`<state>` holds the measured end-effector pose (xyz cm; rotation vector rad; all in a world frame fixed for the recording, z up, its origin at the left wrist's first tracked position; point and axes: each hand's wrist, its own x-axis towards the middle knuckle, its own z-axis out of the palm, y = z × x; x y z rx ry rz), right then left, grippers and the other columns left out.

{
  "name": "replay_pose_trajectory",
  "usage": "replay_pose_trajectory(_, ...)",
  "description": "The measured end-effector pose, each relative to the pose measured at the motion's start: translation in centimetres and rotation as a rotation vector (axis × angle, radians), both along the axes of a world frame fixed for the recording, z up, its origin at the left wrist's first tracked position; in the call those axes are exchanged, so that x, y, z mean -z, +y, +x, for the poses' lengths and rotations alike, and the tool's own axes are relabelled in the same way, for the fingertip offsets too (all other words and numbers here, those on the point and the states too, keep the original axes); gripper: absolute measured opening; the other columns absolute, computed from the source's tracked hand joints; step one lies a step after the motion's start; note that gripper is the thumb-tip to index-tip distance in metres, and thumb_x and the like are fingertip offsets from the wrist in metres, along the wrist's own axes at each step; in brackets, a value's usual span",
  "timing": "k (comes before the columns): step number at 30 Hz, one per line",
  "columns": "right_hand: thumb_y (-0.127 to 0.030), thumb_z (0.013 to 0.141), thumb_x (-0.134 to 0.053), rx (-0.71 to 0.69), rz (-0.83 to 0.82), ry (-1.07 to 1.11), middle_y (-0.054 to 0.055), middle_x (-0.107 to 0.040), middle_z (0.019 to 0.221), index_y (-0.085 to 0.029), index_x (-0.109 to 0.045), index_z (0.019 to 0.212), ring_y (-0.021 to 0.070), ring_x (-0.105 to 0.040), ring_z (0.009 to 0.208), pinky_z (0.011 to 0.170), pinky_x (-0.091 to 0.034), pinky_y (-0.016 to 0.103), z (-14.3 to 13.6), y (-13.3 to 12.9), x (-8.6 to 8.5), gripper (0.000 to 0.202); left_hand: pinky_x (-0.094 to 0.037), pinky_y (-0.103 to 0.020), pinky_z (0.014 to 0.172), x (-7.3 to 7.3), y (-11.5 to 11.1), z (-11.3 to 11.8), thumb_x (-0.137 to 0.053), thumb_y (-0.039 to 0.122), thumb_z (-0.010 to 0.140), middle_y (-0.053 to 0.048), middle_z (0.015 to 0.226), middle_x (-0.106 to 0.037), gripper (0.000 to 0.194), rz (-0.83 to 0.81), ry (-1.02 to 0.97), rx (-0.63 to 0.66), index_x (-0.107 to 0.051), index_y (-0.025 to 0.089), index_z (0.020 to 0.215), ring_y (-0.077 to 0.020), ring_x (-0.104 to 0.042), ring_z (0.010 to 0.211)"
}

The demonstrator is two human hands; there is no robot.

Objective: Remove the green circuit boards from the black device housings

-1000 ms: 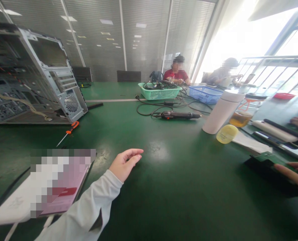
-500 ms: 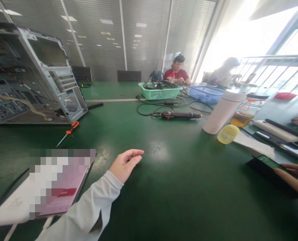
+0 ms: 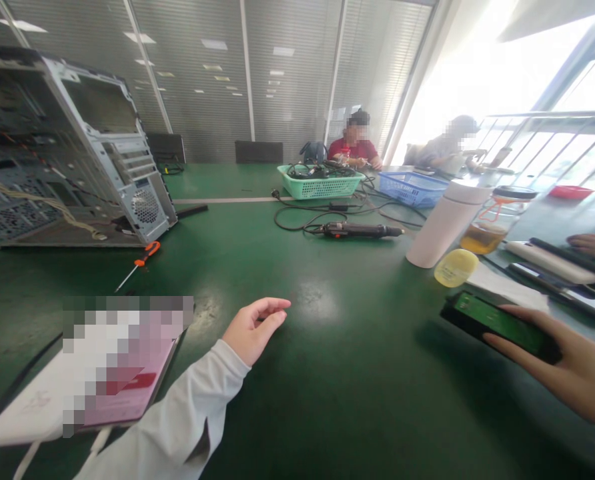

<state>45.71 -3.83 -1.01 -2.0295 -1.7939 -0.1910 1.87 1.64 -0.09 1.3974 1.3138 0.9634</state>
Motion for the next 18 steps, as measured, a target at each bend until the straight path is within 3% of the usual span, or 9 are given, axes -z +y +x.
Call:
replay_pose_trajectory(5, -0.048, 0.083, -0.053, -0.460, 0.007, 0.140, 0.007, -0.058, 0.111, -0.027, -0.050, 0.118, 0.0241, -0.059, 0.094, 0.079, -0.049, 0.038, -12.2, 1.6, -2.3, 0.040, -0.047, -0.033, 0.069, -0.3, -0.2, 0.0, -0.056, 0.043, 0.065, -0.010, 0.089, -0.068, 0.043, 0.026, 0.029, 0.007, -0.068, 0.013, 0.094, -0.0247, -0.062, 0.088)
replay_pose_trajectory(9, -0.031, 0.082, -0.059, -0.664, -0.036, 0.181, 0.004, -0.056, 0.103, -0.025, -0.051, 0.113, 0.0198, -0.057, 0.092, 0.080, -0.048, 0.033, -19.2, 2.8, -3.1, 0.033, -0.048, -0.034, 0.070, -0.7, -0.6, -0.1, -0.048, 0.053, 0.073, -0.012, 0.096, -0.068, 0.055, 0.046, 0.025, 0.029, -0.064, 0.013, 0.107, -0.0271, -0.061, 0.095)
replay_pose_trajectory(13, -0.020, 0.073, -0.070, -0.727, -0.061, 0.193, 0.000, -0.057, 0.100, -0.026, -0.053, 0.110, 0.0190, -0.057, 0.093, 0.081, -0.048, 0.032, -23.4, 4.0, -3.7, 0.041, -0.048, -0.034, 0.073, -0.5, -0.7, -0.2, -0.041, 0.050, 0.078, -0.010, 0.108, -0.066, 0.054, 0.082, 0.043, 0.080, -0.060, 0.015, 0.114, -0.0260, -0.059, 0.100)
replay_pose_trajectory(18, -0.020, 0.075, -0.069, -0.781, -0.026, 0.285, 0.003, -0.054, 0.107, -0.024, -0.053, 0.116, 0.0185, -0.056, 0.094, 0.085, -0.048, 0.033, -24.6, 5.2, -2.9, 0.044, -0.048, -0.033, 0.072, -0.1, -0.3, -0.5, -0.046, 0.040, 0.073, -0.011, 0.105, -0.066, 0.051, 0.083, 0.058, 0.064, -0.056, 0.013, 0.115, -0.0250, -0.060, 0.095)
